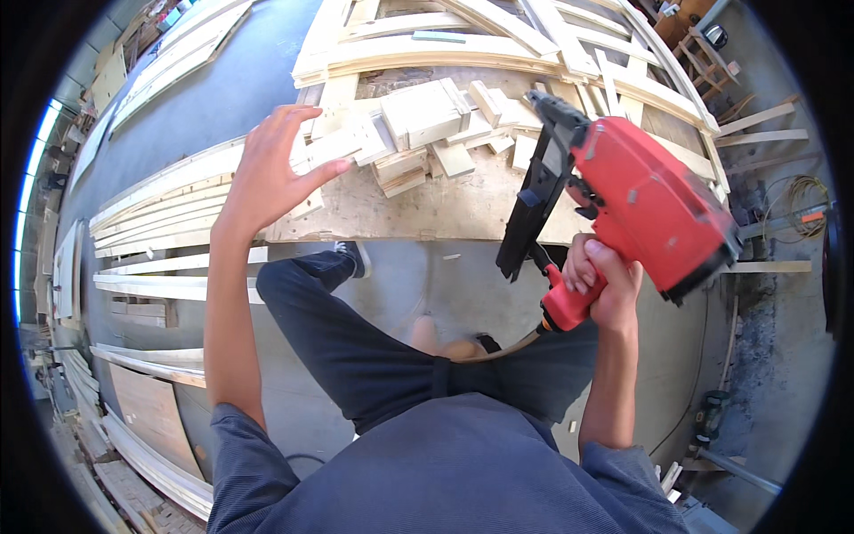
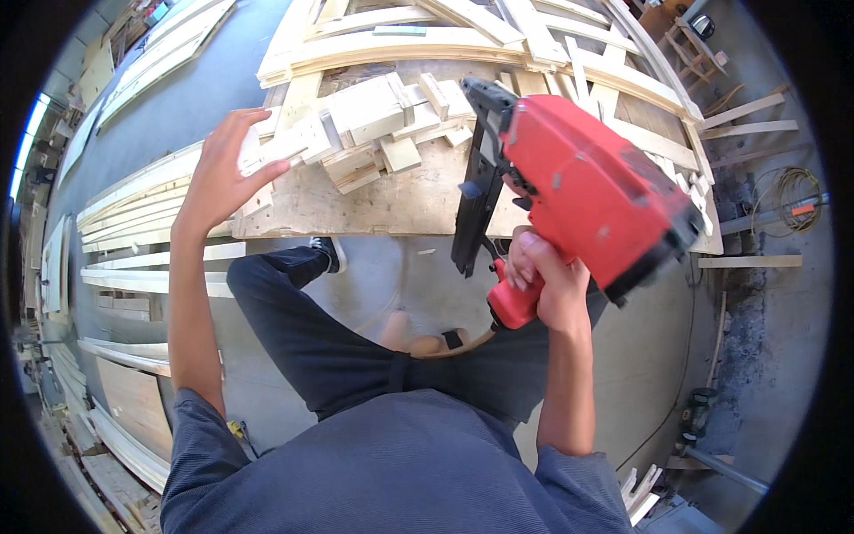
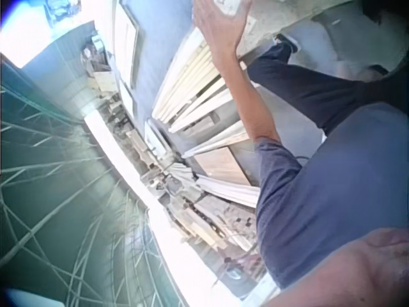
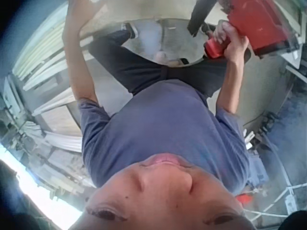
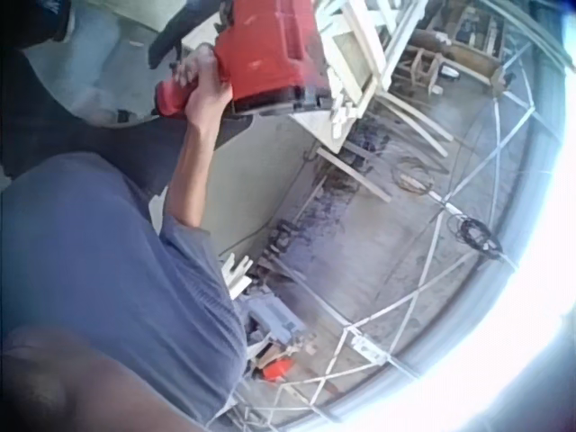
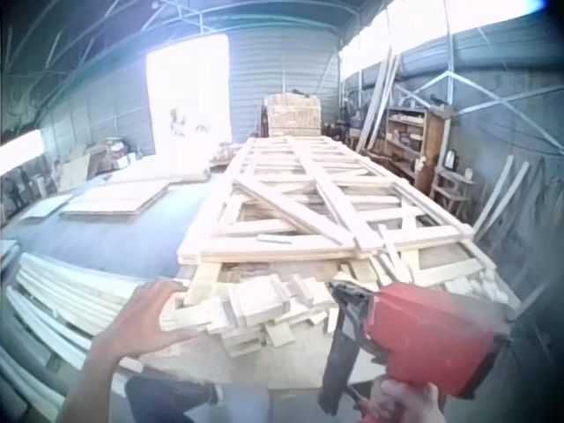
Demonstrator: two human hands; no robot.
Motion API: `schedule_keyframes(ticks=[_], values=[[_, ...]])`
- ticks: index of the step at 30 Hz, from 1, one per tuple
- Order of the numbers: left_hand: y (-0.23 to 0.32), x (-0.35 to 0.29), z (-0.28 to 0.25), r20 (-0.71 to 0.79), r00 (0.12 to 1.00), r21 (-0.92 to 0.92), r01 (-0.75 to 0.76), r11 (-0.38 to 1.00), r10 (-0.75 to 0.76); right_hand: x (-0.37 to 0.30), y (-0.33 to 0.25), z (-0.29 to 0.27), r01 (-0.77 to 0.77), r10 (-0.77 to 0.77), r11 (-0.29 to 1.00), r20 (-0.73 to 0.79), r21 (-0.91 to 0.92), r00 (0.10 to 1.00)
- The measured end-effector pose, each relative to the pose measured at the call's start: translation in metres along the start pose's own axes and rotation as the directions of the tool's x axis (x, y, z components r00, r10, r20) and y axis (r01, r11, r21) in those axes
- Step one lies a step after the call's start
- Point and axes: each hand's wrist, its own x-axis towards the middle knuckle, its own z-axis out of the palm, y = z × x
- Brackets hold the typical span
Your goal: The person assembles small wooden blocks into rectangular frames on a workbench. They arrange the pieces by hand, then use a red pneumatic nail gun to fasten the blocks together, repeating the process for multiple units.
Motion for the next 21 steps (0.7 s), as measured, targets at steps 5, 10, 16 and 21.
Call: schedule_keyframes(ticks=[5,10,16,21], values=[[0.01,0.043,0.019,0.124,0.982,-0.144,-0.127,0.981,0.145,0.004,0.004,0.011,-0.234,0.234,0.97,-0.006,-0.071,0.972],[0.006,0.071,0.043,0.093,0.914,-0.101,-0.386,0.917,0.395,0.007,0.013,0.011,-0.307,0.313,0.941,0.02,-0.141,0.95],[0.013,0.081,0.046,0.072,0.887,-0.03,-0.455,0.89,0.456,0.011,0.022,0.017,-0.321,0.328,0.929,0.011,-0.185,0.944],[0.009,0.076,0.054,0.025,0.91,-0.126,-0.408,0.904,0.414,0.013,0.02,0.028,-0.333,0.345,0.92,0.027,-0.206,0.938]])
